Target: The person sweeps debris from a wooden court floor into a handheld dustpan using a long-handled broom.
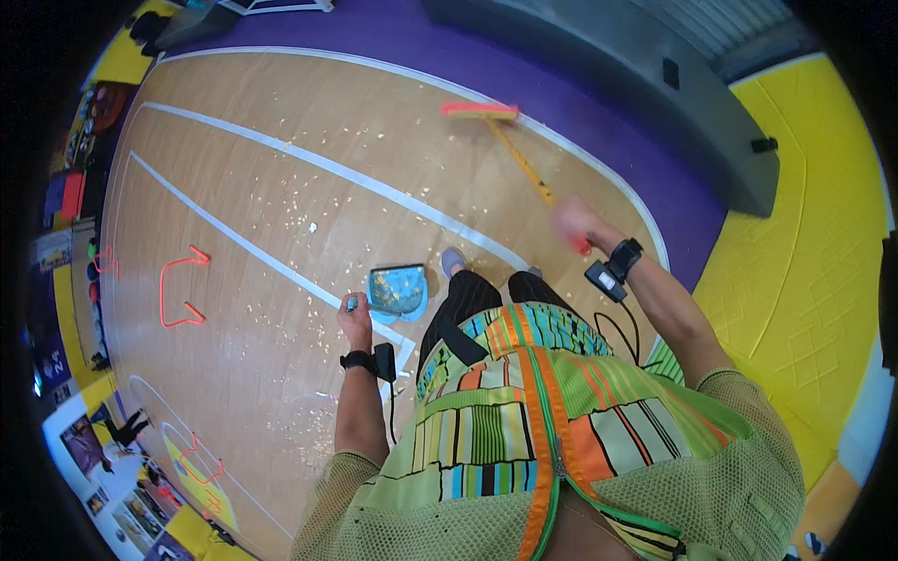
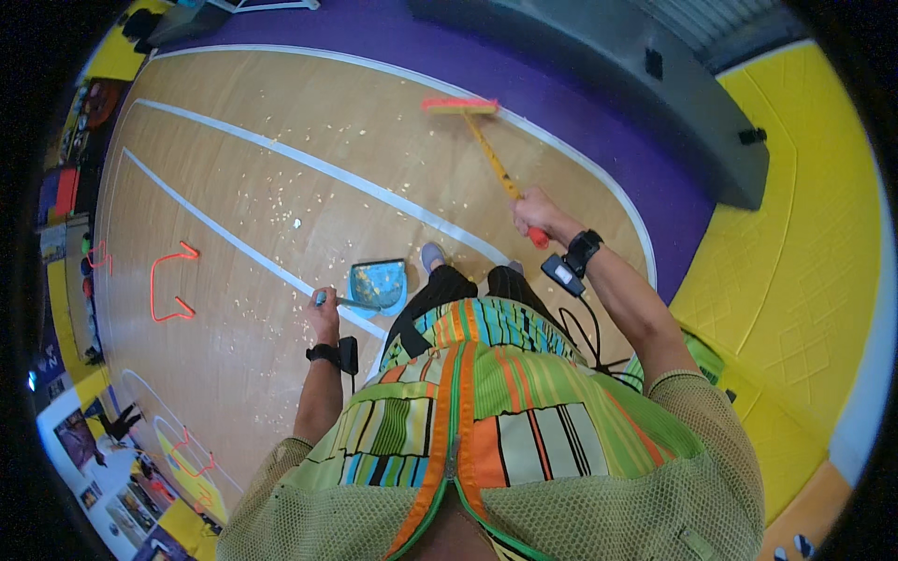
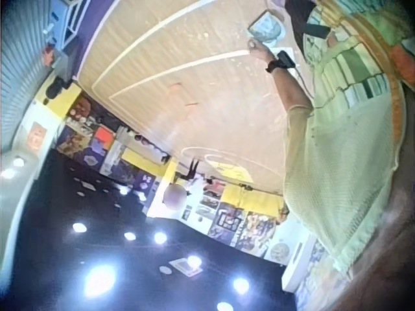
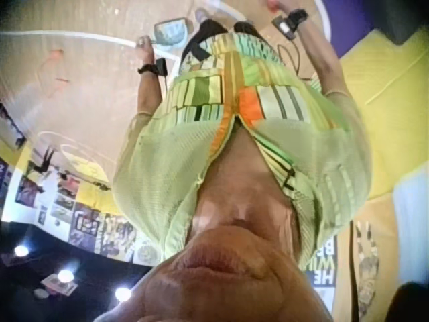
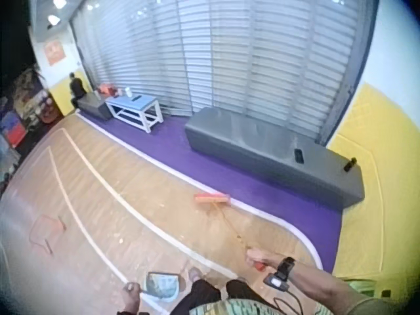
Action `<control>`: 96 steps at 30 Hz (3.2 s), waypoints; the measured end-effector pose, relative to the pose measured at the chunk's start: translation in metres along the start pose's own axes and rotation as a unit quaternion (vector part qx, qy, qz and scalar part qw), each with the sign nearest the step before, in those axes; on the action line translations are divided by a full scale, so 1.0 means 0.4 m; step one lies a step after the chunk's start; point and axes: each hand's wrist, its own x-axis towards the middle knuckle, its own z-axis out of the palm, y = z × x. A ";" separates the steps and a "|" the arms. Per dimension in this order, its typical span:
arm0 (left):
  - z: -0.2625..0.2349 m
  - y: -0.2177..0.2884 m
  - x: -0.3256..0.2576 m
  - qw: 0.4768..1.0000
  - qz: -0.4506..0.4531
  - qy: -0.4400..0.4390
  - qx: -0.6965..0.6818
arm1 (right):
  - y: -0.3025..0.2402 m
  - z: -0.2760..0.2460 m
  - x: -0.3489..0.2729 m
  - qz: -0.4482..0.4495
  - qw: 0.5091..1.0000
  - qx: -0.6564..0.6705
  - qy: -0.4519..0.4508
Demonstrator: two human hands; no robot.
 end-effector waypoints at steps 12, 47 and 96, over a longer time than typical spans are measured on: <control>-0.151 -0.090 0.108 0.982 -0.053 0.054 -0.174 | -0.225 0.338 0.036 0.307 0.902 0.130 -0.275; -0.153 0.002 0.263 0.884 -0.193 0.328 -0.272 | -0.686 0.501 0.763 0.119 0.810 -0.427 -0.383; -0.708 -0.202 0.652 0.788 -0.240 0.469 -0.319 | -1.267 1.364 0.983 0.208 0.739 -0.520 -0.375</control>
